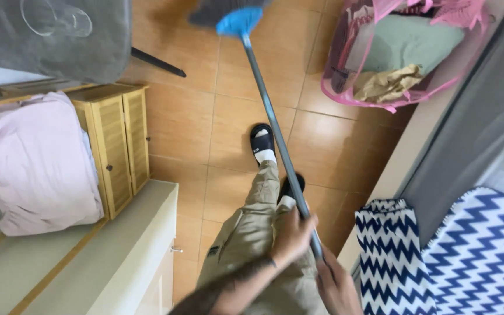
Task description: The person sweeps the tiled floor of a bedroom using a broom and dustpan. They gather debris into a pile and sweep it into the dustpan, then move the dustpan to a different location to continue cleaning.
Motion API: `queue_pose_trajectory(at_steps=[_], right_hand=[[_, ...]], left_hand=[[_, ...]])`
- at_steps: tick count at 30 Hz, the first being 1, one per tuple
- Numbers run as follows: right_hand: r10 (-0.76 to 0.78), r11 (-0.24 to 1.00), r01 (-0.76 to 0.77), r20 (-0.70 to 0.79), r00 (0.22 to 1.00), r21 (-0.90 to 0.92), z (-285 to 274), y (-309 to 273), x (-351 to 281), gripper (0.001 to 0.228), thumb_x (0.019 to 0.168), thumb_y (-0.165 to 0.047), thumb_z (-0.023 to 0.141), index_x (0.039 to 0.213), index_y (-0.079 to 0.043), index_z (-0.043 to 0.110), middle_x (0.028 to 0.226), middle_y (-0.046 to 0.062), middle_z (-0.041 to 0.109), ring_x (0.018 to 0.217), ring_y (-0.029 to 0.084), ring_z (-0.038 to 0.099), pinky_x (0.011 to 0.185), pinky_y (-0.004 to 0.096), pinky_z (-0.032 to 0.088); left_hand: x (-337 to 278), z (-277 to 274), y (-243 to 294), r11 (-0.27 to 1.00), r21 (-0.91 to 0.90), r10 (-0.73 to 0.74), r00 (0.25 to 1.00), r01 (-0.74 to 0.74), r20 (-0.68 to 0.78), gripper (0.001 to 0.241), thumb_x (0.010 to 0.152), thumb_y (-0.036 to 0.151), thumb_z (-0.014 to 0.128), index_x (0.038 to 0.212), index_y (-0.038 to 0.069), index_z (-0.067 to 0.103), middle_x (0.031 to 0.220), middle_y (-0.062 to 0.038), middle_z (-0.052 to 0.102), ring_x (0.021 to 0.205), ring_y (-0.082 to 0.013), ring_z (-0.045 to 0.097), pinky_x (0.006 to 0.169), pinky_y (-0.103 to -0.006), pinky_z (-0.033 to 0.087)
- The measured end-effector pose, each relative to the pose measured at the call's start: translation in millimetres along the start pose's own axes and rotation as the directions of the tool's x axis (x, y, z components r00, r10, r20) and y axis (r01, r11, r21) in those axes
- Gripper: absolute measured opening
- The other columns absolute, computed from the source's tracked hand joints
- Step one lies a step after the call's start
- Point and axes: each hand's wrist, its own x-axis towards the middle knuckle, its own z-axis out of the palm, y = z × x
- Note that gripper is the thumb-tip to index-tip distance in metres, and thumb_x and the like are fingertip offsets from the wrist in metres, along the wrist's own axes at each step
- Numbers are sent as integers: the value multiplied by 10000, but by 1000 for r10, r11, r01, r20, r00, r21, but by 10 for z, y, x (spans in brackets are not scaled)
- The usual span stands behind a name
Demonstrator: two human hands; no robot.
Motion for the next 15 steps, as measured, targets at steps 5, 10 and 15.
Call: queue_pose_trajectory(at_steps=[5,10,15], right_hand=[[-13,944,-52,193,981,327,456,-1608,610,509,1027,-207,436,1536,-201,437,667,67,562,467,155,517,398,326,438],[-30,939,-55,240,970,340,799,-728,229,492,1059,-234,413,1540,-139,369,635,62,536,406,178,516,356,347,434],[110,944,-211,365,925,252,552,293,-897,534,1049,-236,424,1559,-161,282,704,91,601,409,192,571,377,362,460]], left_hand=[[1075,-547,185,977,214,58,955,6,-290,533,1031,365,494,1441,58,349,782,-121,714,683,-288,715,582,-421,551],[642,-424,-817,808,581,291,922,-94,-256,775,1007,298,494,1632,127,68,890,-272,682,691,-419,686,572,-500,549],[-623,225,-1531,809,570,-48,983,142,-177,831,994,312,493,1656,266,-9,832,-299,702,714,-461,680,649,-557,538]])
